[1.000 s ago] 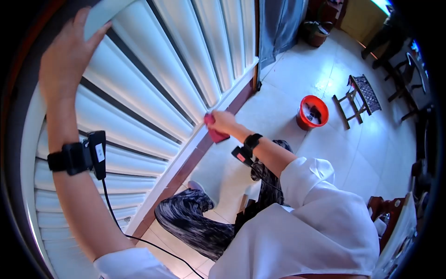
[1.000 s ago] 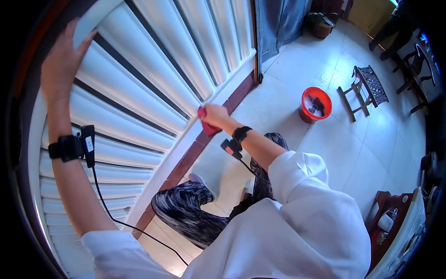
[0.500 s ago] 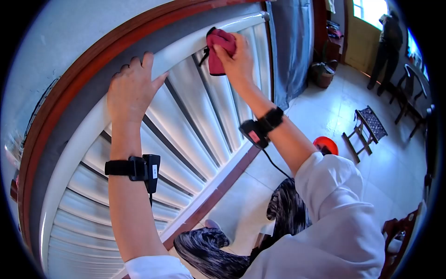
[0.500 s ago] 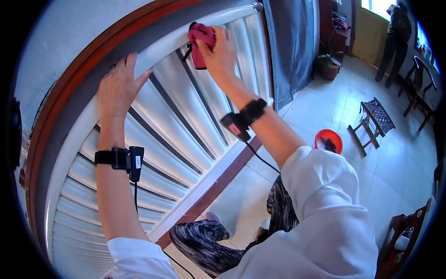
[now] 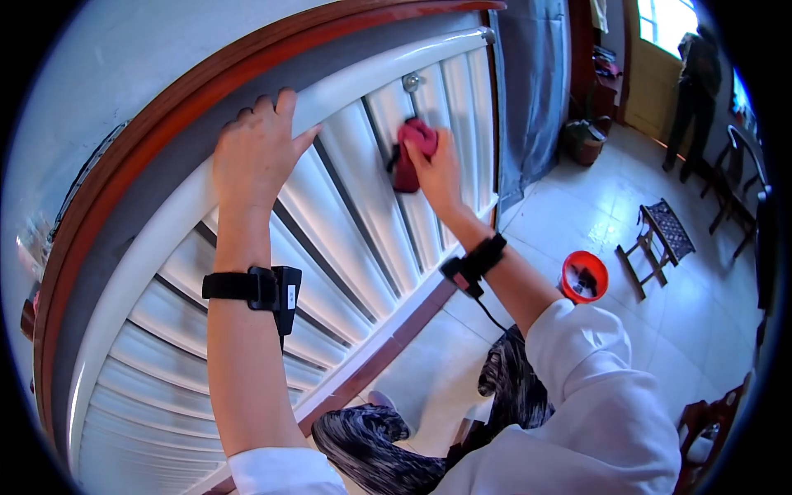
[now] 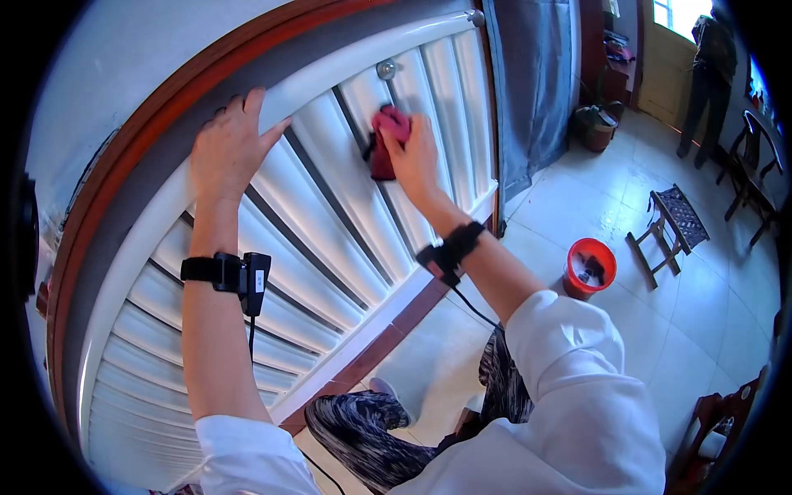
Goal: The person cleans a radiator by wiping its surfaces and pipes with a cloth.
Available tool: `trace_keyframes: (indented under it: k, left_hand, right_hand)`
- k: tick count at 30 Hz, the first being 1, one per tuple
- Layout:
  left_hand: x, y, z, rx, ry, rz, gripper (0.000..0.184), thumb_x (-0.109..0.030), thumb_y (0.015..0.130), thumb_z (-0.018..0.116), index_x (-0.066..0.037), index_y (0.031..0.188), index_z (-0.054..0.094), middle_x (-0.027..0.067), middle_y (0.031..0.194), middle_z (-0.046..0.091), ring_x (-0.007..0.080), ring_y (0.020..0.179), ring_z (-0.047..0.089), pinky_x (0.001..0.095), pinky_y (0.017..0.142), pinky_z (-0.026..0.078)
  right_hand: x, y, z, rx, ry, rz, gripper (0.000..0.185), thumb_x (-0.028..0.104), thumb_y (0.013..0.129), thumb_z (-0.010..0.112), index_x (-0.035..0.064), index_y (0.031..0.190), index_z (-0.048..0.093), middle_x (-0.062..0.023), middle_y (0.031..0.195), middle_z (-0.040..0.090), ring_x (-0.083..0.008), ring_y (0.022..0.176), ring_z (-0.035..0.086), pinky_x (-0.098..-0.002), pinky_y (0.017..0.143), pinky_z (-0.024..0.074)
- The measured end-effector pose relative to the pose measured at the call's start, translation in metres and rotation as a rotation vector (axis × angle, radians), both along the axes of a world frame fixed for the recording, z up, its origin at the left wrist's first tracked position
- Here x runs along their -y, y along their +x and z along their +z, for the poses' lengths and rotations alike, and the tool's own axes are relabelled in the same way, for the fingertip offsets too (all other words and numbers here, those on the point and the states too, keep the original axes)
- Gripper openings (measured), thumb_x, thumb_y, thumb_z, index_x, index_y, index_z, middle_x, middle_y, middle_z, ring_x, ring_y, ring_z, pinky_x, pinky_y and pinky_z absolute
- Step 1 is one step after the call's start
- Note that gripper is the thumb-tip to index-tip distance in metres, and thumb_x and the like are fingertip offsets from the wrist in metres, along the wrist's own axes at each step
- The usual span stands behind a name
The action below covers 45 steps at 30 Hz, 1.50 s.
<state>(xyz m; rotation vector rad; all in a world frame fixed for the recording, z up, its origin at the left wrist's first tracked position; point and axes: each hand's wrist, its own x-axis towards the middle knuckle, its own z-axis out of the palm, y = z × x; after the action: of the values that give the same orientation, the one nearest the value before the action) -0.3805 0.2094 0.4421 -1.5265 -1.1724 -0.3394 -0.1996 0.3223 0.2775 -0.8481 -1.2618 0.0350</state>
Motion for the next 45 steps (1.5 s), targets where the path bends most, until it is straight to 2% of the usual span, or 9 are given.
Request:
trace_keyframes:
  k: [3, 11, 18, 20, 21, 24, 25, 36, 45]
  left_hand:
    - [0.005, 0.005, 0.002, 0.045, -0.063, 0.048, 0.042, -0.047, 0.08, 0.06, -0.01, 0.094, 0.048, 0.0072, 0.079, 0.058, 0.024, 0.072, 0.062, 0.0339, 0.063, 0.052]
    - [0.002, -0.003, 0.001, 0.052, -0.07, 0.009, 0.042, -0.047, 0.082, 0.058, -0.01, 0.1, 0.048, 0.0093, 0.083, 0.06, 0.0271, 0.074, 0.063, 0.0357, 0.063, 0.053]
    - [-0.003, -0.006, -0.003, 0.032, -0.084, 0.064, 0.047, -0.052, 0.085, 0.051, -0.012, 0.108, 0.048, 0.0124, 0.09, 0.063, 0.0285, 0.082, 0.065, 0.0371, 0.066, 0.054]
    - [-0.008, -0.012, -0.006, -0.076, 0.103, -0.061, 0.039, -0.048, 0.082, 0.057, -0.013, 0.098, 0.05, 0.0071, 0.08, 0.062, 0.0253, 0.072, 0.065, 0.0338, 0.059, 0.054]
    - [0.001, -0.002, -0.006, 0.058, -0.044, 0.091, 0.041, -0.046, 0.085, 0.056, -0.014, 0.11, 0.052, 0.0099, 0.097, 0.062, 0.026, 0.092, 0.063, 0.0372, 0.073, 0.052]
    - [-0.005, -0.01, -0.007, -0.022, -0.022, 0.129, 0.052, -0.053, 0.087, 0.049, -0.017, 0.124, 0.047, 0.0113, 0.109, 0.062, 0.0265, 0.098, 0.063, 0.0366, 0.079, 0.053]
    - [0.007, 0.008, -0.001, 0.122, -0.053, 0.053, 0.045, -0.045, 0.076, 0.065, -0.012, 0.105, 0.054, 0.0097, 0.086, 0.061, 0.0274, 0.083, 0.061, 0.0378, 0.072, 0.049]
    - [-0.001, 0.003, -0.018, -0.179, 0.213, 0.083, 0.043, -0.042, 0.08, 0.061, -0.008, 0.106, 0.053, 0.0105, 0.087, 0.062, 0.0276, 0.081, 0.061, 0.0368, 0.07, 0.049]
    - [0.004, 0.01, -0.016, -0.088, 0.155, 0.177, 0.042, -0.042, 0.078, 0.063, -0.008, 0.101, 0.053, 0.0109, 0.083, 0.062, 0.0281, 0.079, 0.062, 0.0373, 0.069, 0.049]
  right_hand:
    - [0.005, -0.001, 0.055, 0.021, -0.003, -0.005, 0.033, 0.022, 0.078, 0.068, 0.0012, 0.095, 0.048, -0.0182, 0.093, 0.052, -0.0382, 0.089, 0.052, -0.0427, 0.074, 0.0428]
    - [0.0, -0.007, 0.01, 0.046, 0.0, 0.012, 0.032, 0.025, 0.077, 0.069, 0.004, 0.093, 0.052, -0.0148, 0.092, 0.052, -0.0355, 0.085, 0.054, -0.0414, 0.071, 0.044]
    - [-0.002, -0.015, 0.07, 0.05, 0.064, -0.092, 0.044, 0.036, 0.071, 0.074, 0.0041, 0.093, 0.053, -0.0124, 0.092, 0.053, -0.0339, 0.089, 0.054, -0.0424, 0.072, 0.0444]
    - [-0.002, -0.017, 0.05, 0.086, 0.05, -0.098, 0.043, 0.036, 0.071, 0.074, 0.0044, 0.092, 0.053, -0.012, 0.093, 0.053, -0.0335, 0.09, 0.053, -0.0421, 0.072, 0.0444]
    - [-0.002, -0.016, 0.039, 0.116, 0.052, -0.113, 0.043, 0.035, 0.071, 0.073, 0.0046, 0.092, 0.053, -0.0115, 0.093, 0.053, -0.0331, 0.091, 0.053, -0.0418, 0.073, 0.0443]
    - [0.009, -0.017, -0.021, 0.167, -0.131, -0.072, 0.039, 0.03, 0.071, 0.074, 0.0052, 0.091, 0.052, -0.0113, 0.095, 0.052, -0.0325, 0.092, 0.051, -0.0409, 0.073, 0.044]
    - [0.011, -0.018, -0.042, 0.185, -0.125, -0.059, 0.037, 0.027, 0.071, 0.073, 0.0055, 0.091, 0.051, -0.0114, 0.096, 0.052, -0.0326, 0.091, 0.051, -0.0409, 0.073, 0.0439]
    - [0.028, -0.026, -0.238, 0.167, -0.373, -0.058, 0.035, 0.017, 0.073, 0.071, 0.0042, 0.091, 0.044, -0.0126, 0.094, 0.048, -0.0343, 0.093, 0.049, -0.0431, 0.076, 0.0426]
    - [0.026, -0.012, -0.256, 0.38, -0.949, -0.019, 0.044, 0.03, 0.07, 0.071, 0.0035, 0.099, 0.051, -0.0157, 0.101, 0.055, -0.0345, 0.098, 0.055, -0.0432, 0.079, 0.0466]
